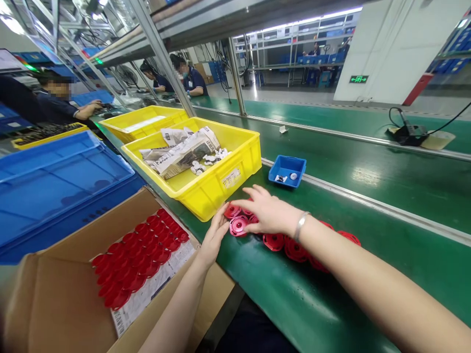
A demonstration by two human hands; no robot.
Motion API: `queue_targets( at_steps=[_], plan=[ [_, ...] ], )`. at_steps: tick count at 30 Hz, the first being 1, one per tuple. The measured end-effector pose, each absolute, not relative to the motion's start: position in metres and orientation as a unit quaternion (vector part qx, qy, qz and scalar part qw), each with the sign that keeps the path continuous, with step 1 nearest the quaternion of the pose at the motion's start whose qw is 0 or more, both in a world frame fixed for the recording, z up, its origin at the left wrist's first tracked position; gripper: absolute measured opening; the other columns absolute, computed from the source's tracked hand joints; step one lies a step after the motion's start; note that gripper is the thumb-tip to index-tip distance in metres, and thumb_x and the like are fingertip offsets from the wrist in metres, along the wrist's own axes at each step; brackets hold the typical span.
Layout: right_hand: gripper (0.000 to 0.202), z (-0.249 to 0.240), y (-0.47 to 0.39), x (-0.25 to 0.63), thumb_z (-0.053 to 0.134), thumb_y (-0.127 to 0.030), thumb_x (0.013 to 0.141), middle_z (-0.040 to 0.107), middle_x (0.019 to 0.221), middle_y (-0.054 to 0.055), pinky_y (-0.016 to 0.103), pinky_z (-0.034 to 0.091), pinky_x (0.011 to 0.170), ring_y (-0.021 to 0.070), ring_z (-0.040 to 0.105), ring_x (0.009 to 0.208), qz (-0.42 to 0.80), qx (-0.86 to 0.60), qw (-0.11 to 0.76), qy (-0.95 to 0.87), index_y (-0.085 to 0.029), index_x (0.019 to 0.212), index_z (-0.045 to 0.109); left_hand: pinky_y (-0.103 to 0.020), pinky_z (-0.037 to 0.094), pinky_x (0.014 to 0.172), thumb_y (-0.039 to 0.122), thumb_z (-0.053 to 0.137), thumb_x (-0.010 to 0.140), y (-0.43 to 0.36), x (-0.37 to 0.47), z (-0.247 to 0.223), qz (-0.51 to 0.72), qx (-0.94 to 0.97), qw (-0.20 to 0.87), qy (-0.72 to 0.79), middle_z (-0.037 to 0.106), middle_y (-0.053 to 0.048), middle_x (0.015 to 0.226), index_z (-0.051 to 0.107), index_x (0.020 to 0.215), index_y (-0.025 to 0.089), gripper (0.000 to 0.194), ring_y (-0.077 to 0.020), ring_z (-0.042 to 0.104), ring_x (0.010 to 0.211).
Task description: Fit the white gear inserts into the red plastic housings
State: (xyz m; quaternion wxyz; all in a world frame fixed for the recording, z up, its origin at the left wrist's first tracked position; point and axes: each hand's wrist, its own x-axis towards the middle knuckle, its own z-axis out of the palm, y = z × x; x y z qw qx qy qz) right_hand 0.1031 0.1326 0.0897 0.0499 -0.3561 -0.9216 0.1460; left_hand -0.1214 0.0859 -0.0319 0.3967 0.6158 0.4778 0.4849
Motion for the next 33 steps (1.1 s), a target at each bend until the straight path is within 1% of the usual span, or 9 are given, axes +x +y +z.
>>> queue_targets(
  at_steps=[2,5,11,13,15,18,21,26,33],
  plan=[
    [0.066,0.095,0.127,0.135,0.065,-0.048,0.094,0.034,0.159,0.021,0.060,0.038,0.115,0.0394,0.033,0.147,0.118,-0.368,0.120,-0.915,-0.023,0.152,0.045,-0.047,0.017,0.128,0.043,0.051,0.097,0.090,-0.115,-0.026,0.465,0.635,0.386,0.481,0.030,-0.009,0.165,0.045,0.148,0.026,0.054,-0.0255,0.022,0.155],
    [0.064,0.089,0.106,0.184,0.051,-0.058,0.099,0.038,0.158,0.018,0.058,0.040,0.115,0.0352,0.041,0.143,0.097,-0.414,0.141,-0.894,-0.023,0.152,0.044,-0.046,0.020,0.127,0.048,0.054,0.096,0.095,-0.103,-0.016,0.430,0.668,0.387,0.467,0.036,-0.012,0.161,0.052,0.143,0.024,0.053,-0.0260,0.029,0.152],
    [0.072,0.049,0.033,0.241,0.047,-0.070,0.096,0.038,0.159,0.014,0.069,0.040,0.109,0.0414,0.035,0.146,0.019,-0.526,0.115,-0.843,-0.029,0.155,0.039,-0.052,0.021,0.125,0.056,0.057,0.092,0.105,-0.084,0.009,0.328,0.743,0.314,0.492,0.022,-0.011,0.168,0.047,0.149,0.026,0.065,-0.0321,0.023,0.155],
    [0.074,0.038,0.014,0.248,0.048,-0.070,0.095,0.036,0.161,0.013,0.071,0.037,0.110,0.0419,0.029,0.149,-0.009,-0.540,0.121,-0.833,-0.031,0.157,0.035,-0.057,0.019,0.124,0.058,0.057,0.091,0.111,-0.077,0.018,0.283,0.774,0.267,0.499,0.015,-0.009,0.170,0.045,0.152,0.028,0.069,-0.0353,0.016,0.156],
    [0.075,0.029,0.003,0.251,0.049,-0.070,0.095,0.033,0.163,0.012,0.071,0.036,0.109,0.0417,0.027,0.149,-0.014,-0.547,0.124,-0.828,-0.033,0.158,0.032,-0.060,0.018,0.124,0.060,0.059,0.089,0.117,-0.068,0.024,0.234,0.803,0.245,0.489,0.019,-0.008,0.170,0.046,0.152,0.029,0.071,-0.0381,0.013,0.156],
    [0.072,0.023,0.000,0.254,0.048,-0.068,0.096,0.031,0.164,0.012,0.066,0.039,0.110,0.0395,0.028,0.149,0.009,-0.553,0.126,-0.823,-0.032,0.157,0.035,-0.059,0.020,0.124,0.061,0.064,0.086,0.126,-0.049,0.026,0.190,0.839,0.243,0.448,0.030,-0.009,0.166,0.051,0.149,0.029,0.071,-0.0393,0.018,0.155],
    [0.070,0.022,0.005,0.256,0.047,-0.068,0.097,0.032,0.163,0.012,0.064,0.038,0.111,0.0386,0.028,0.150,0.025,-0.557,0.123,-0.821,-0.029,0.155,0.040,-0.059,0.022,0.123,0.060,0.064,0.087,0.128,-0.030,0.027,0.168,0.867,0.227,0.411,0.029,-0.009,0.166,0.050,0.149,0.031,0.070,-0.0386,0.024,0.153],
    [0.070,0.023,0.002,0.254,0.047,-0.068,0.097,0.030,0.164,0.015,0.069,0.033,0.111,0.0414,0.027,0.149,0.031,-0.564,0.136,-0.814,-0.028,0.154,0.040,-0.070,0.005,0.120,0.062,0.059,0.089,0.113,-0.010,0.033,0.127,0.891,0.175,0.400,0.031,-0.009,0.165,0.048,0.150,0.034,0.068,-0.0411,0.018,0.154],
    [0.064,0.021,0.003,0.243,0.050,-0.062,0.099,0.041,0.156,0.021,0.069,0.029,0.113,0.0394,0.038,0.144,0.032,-0.540,0.188,-0.820,-0.022,0.149,0.048,-0.075,0.004,0.117,0.068,0.059,0.086,0.093,-0.002,0.028,0.115,0.891,0.159,0.409,0.026,-0.016,0.166,0.044,0.153,0.031,0.078,-0.0429,0.013,0.155]
  ],
)
